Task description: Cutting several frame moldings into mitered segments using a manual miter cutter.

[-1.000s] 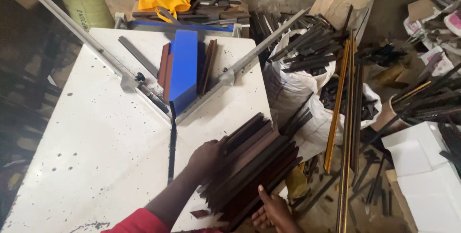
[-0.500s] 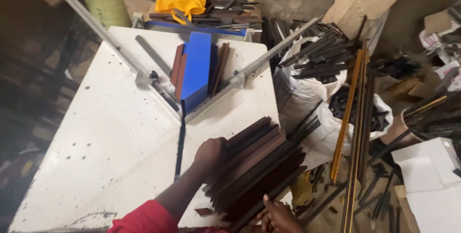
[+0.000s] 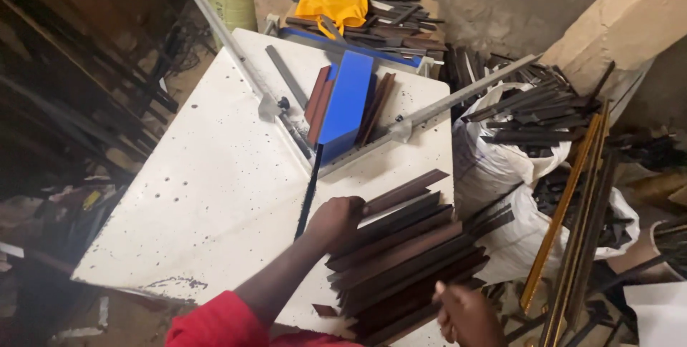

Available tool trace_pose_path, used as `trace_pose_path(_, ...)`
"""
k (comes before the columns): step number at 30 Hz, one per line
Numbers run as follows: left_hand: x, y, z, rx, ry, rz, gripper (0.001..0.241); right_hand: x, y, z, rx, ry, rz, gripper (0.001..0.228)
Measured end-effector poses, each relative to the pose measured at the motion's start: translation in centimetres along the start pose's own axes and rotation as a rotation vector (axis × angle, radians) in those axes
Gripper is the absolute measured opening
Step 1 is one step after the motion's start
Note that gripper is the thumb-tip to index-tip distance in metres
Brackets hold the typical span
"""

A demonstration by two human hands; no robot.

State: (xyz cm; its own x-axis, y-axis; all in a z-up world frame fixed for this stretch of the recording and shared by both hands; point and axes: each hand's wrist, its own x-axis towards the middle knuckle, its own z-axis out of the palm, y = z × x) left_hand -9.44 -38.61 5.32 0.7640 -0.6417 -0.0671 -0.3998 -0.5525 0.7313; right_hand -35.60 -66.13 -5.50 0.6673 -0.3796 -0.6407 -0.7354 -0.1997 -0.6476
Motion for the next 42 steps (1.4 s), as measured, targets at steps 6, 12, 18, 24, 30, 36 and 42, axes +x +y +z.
trace_pose_path(6,-4.5,2.6,-3.0,-0.27,-0.108,-0.076,0.03,-4.1,-15.0,4.2,0.507,0.12,-0.181,0.037)
trace_pose_path(12,-8.3,1.3,-5.5,-0.418,-0.187,-0.164,0.029,-0.2,-17.1,8.6,0.721,-0.05,-0.42,0.029)
trace_pose_path(18,-11.6,-2.3,-10.0,-0.546,0.02,-0.384,0.028,4.0,-17.6,8.8,0.999,-0.151,-0.599,0.016)
trace_pose_path(24,-12.9,-5.4,-10.9,-0.846,0.325,-0.296,0.034,4.2,-20.1,11.0,1.073,-0.302,-0.635,0.018)
trace_pose_path(30,-12.8,-8.8,-10.6,-0.4,0.383,-0.202,0.042,6.3,-23.2,15.3,0.919,0.065,-0.409,0.036)
trace_pose_path(36,-12.8,-13.8,-8.8,-0.187,0.133,-0.257,0.05,18.3,-21.1,17.2,0.402,0.355,-0.386,0.05)
trace_pose_path(42,-14.0,-16.5,-11.8,-0.189,0.106,-0.4,0.045,18.5,-21.4,20.7,-0.551,0.511,-0.725,0.061)
